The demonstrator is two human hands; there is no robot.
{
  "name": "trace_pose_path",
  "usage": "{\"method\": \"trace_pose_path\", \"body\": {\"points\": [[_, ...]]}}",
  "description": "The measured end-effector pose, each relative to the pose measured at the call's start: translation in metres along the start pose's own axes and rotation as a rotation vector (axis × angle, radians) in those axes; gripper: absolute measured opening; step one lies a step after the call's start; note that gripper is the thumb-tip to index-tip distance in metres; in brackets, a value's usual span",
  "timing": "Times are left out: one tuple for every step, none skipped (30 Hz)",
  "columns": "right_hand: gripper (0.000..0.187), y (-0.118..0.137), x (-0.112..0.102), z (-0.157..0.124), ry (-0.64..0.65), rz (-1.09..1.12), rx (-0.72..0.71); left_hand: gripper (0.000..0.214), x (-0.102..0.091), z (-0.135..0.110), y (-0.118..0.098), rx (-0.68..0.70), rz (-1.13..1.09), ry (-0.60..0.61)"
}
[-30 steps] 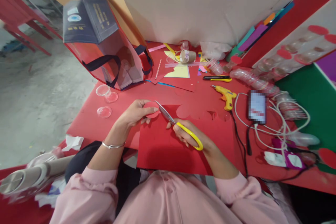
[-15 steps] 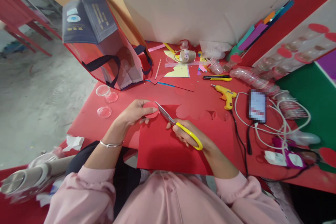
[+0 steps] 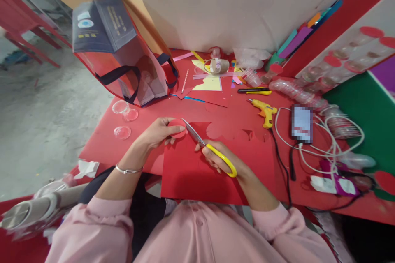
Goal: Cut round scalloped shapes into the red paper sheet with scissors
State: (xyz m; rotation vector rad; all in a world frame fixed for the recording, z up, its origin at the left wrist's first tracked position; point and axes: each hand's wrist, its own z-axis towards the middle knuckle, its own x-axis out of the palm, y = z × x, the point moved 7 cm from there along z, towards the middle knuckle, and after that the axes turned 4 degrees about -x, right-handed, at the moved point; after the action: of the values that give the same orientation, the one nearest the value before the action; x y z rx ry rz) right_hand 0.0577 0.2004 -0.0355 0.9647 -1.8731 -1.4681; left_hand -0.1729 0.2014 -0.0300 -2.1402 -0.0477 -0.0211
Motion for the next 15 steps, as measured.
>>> {"method": "trace_pose_path", "body": {"points": [[0.078,-0.0012,0.0004,0.0000,-0.009,-0.002,0.000,0.042,0.0008,-0.0006,0.0001,-0.008,-0.006,0.004],[0.078,-0.0021,0.0007,0.0000,-0.019,-0.006,0.000,0.042,0.0014,-0.0012,0.0004,-0.014,-0.015,0.007],[0.079,-0.0028,0.0009,-0.0001,-0.028,-0.011,-0.002,0.043,0.0019,-0.0014,0.0008,-0.018,-0.023,0.010],[0.078,-0.0033,0.0010,-0.0003,-0.038,-0.018,-0.003,0.045,0.0022,-0.0015,0.0014,-0.018,-0.031,0.011],[0.078,-0.0036,0.0012,-0.0006,-0.045,-0.027,-0.004,0.046,0.0022,-0.0012,0.0020,-0.015,-0.039,0.009],[0.079,-0.0038,0.0015,-0.0008,-0.049,-0.038,-0.004,0.047,0.0020,-0.0008,0.0025,-0.011,-0.044,0.005],[0.080,-0.0038,0.0018,-0.0011,-0.050,-0.048,-0.005,0.048,0.0016,-0.0002,0.0029,-0.005,-0.047,-0.002],[0.081,-0.0036,0.0023,-0.0013,-0.049,-0.057,-0.007,0.049,0.0012,0.0004,0.0031,0.002,-0.047,-0.006],[0.083,-0.0031,0.0028,-0.0014,-0.047,-0.064,-0.011,0.050,0.0008,0.0010,0.0031,0.007,-0.044,-0.008],[0.085,-0.0024,0.0034,-0.0013,-0.046,-0.069,-0.017,0.049,0.0005,0.0015,0.0031,0.010,-0.040,-0.008],[0.086,-0.0016,0.0039,-0.0010,-0.045,-0.072,-0.025,0.049,0.0003,0.0019,0.0031,0.011,-0.034,-0.004],[0.087,-0.0009,0.0044,-0.0005,-0.046,-0.073,-0.032,0.048,0.0000,0.0022,0.0032,0.010,-0.027,0.002],[0.087,-0.0005,0.0050,0.0004,-0.045,-0.073,-0.036,0.047,-0.0005,0.0026,0.0037,0.009,-0.020,0.008],[0.087,-0.0004,0.0056,0.0014,-0.044,-0.072,-0.038,0.046,-0.0010,0.0031,0.0045,0.005,-0.012,0.015],[0.087,-0.0007,0.0063,0.0027,-0.042,-0.071,-0.039,0.045,-0.0020,0.0038,0.0059,-0.001,-0.002,0.016]]}}
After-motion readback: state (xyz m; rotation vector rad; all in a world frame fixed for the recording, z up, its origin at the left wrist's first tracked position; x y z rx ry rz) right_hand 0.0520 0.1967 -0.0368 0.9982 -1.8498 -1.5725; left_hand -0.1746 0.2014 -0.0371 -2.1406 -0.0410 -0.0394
